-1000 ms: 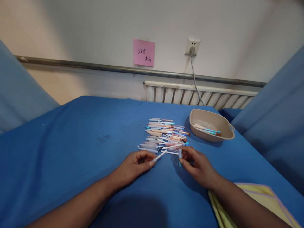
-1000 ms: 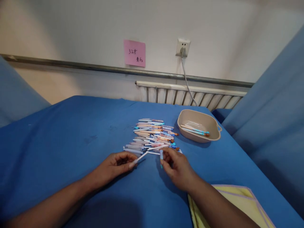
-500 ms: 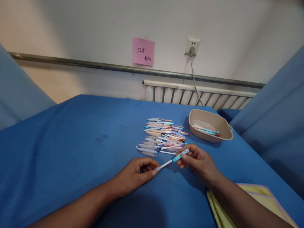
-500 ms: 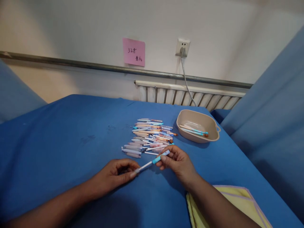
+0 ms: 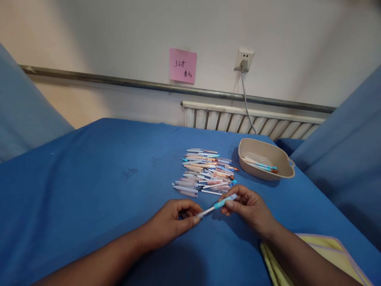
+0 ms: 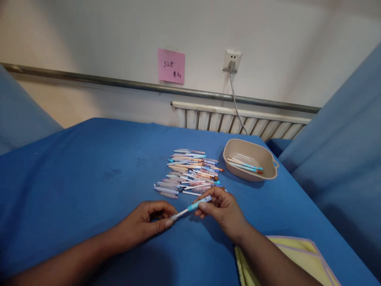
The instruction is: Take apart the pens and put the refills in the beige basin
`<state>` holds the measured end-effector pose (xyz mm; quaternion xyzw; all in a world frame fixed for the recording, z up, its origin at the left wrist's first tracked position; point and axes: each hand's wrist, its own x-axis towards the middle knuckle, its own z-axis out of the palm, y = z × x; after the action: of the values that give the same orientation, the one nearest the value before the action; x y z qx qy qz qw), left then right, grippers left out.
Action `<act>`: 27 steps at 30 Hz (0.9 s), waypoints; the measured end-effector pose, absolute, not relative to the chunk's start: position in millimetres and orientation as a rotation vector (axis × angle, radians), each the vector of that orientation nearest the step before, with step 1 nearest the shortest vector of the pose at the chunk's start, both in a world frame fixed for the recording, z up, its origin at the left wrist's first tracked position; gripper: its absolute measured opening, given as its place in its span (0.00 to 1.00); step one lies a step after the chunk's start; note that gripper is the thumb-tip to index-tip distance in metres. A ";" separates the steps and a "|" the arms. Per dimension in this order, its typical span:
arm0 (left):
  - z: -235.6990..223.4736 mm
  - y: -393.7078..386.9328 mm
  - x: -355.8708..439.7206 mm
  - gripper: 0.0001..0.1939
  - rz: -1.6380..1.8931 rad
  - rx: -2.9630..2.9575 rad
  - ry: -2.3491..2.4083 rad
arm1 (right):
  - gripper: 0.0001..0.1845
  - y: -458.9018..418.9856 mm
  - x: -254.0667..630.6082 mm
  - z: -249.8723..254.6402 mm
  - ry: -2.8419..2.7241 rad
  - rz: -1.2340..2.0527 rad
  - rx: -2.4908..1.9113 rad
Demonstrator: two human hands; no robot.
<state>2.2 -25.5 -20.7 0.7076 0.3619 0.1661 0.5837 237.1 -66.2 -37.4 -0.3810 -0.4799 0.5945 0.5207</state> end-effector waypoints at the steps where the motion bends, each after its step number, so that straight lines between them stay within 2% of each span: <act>1: -21.4 -26.0 2.0 0.13 0.392 1.647 0.838 | 0.09 -66.3 237.5 -37.2 -1.157 1.408 -0.926; 12: -15.0 -27.2 1.6 0.11 0.410 1.841 0.836 | 0.08 -67.5 240.2 -33.4 -1.271 1.337 -0.985; 21: -14.7 -26.0 1.3 0.14 0.380 1.733 0.810 | 0.07 -71.1 243.6 -28.3 -1.144 1.292 -0.990; 27: -14.5 -29.4 5.2 0.15 0.412 1.648 0.819 | 0.05 -73.1 232.3 -26.2 -1.308 1.280 -0.950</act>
<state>5.2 -29.4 -14.5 0.7073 0.3513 0.1768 0.5873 232.3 -73.1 -26.2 -0.3952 -0.5443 0.5325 0.5138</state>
